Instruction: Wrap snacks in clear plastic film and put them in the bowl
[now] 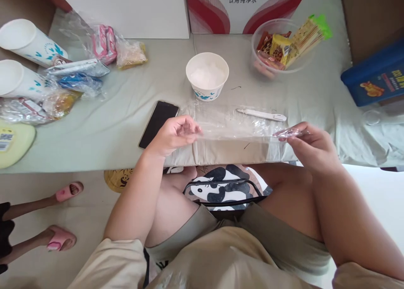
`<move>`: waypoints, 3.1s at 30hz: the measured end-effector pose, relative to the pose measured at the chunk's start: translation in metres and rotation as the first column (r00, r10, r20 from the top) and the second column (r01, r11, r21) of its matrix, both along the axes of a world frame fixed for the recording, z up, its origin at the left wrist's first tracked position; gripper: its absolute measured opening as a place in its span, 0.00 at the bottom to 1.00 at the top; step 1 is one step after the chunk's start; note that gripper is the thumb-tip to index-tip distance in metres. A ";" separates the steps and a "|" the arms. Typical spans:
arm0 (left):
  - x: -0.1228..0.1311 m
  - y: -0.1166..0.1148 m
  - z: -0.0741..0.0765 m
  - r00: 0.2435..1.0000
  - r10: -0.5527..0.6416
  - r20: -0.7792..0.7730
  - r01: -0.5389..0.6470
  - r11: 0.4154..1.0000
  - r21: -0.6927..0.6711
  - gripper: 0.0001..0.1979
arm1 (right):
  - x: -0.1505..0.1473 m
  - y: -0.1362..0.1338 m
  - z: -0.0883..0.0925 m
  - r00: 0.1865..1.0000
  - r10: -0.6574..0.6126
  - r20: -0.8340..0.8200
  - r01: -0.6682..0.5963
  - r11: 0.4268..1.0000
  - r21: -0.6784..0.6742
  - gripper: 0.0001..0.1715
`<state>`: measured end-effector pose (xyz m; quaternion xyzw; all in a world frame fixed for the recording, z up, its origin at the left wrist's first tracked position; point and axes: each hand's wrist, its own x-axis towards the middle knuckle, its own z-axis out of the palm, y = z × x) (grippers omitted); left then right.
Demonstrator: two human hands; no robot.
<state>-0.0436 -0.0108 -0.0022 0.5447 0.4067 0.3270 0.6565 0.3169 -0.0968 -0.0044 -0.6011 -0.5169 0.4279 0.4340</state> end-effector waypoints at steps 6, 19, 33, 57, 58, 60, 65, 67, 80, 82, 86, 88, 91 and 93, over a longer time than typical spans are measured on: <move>0.007 0.003 -0.006 0.977 0.083 0.199 -0.063 0.993 -0.103 0.19 | -0.006 0.012 -0.007 0.933 -0.160 -0.323 0.216 0.965 0.147 0.17; 0.034 0.002 -0.011 0.965 0.258 -0.036 -0.261 0.959 -0.115 0.14 | -0.024 0.026 -0.006 0.920 -0.331 -0.208 0.333 0.942 -0.027 0.19; 0.025 0.004 -0.016 0.930 0.277 -0.243 -0.259 0.960 0.104 0.11 | -0.027 0.011 -0.007 0.978 -0.199 0.069 0.203 0.978 -0.049 0.36; 0.015 0.013 -0.028 0.921 0.098 -0.376 -0.041 0.987 0.158 0.10 | -0.031 -0.001 0.010 0.862 0.069 0.501 0.070 0.965 -0.252 0.31; 0.015 0.013 -0.028 0.920 0.091 -0.381 -0.033 0.987 0.155 0.10 | -0.030 -0.001 0.009 0.853 0.077 0.516 0.067 0.965 -0.255 0.32; 0.016 0.013 -0.028 0.919 0.103 -0.380 -0.046 0.987 0.157 0.11 | -0.028 -0.001 0.008 0.837 0.086 0.541 0.068 0.963 -0.260 0.33; 0.021 0.015 -0.026 0.895 0.287 -0.342 -0.228 0.953 0.202 0.09 | -0.023 -0.004 0.004 0.794 0.090 0.601 0.073 0.968 -0.241 0.33; 0.022 0.017 -0.025 0.893 0.318 -0.318 -0.274 0.945 0.177 0.08 | -0.021 -0.006 0.001 0.777 0.087 0.624 0.073 0.971 -0.226 0.33; 0.030 0.015 -0.029 0.919 0.267 -0.289 -0.229 0.960 0.159 0.07 | -0.019 -0.010 -0.005 0.734 0.046 0.677 0.067 0.988 -0.140 0.29; 0.031 0.016 -0.030 0.904 0.281 -0.321 -0.230 0.955 0.189 0.07 | -0.020 -0.010 -0.003 0.749 0.009 0.663 0.101 0.987 -0.128 0.24; 0.031 0.016 -0.030 0.872 0.322 -0.369 -0.248 0.940 0.234 0.08 | -0.020 -0.009 0.001 0.755 -0.047 0.654 0.180 0.974 -0.137 0.15; 0.031 0.017 -0.031 0.860 0.329 -0.389 -0.245 0.937 0.250 0.09 | -0.020 -0.008 0.002 0.754 -0.056 0.655 0.199 0.969 -0.147 0.12; 0.031 0.017 -0.033 0.856 0.320 -0.406 -0.234 0.941 0.246 0.10 | -0.022 -0.007 0.004 0.755 -0.052 0.654 0.219 0.960 -0.177 0.10; 0.030 0.018 -0.035 0.860 0.324 -0.393 -0.234 0.937 0.261 0.11 | -0.023 -0.006 0.004 0.745 -0.042 0.665 0.233 0.951 -0.201 0.10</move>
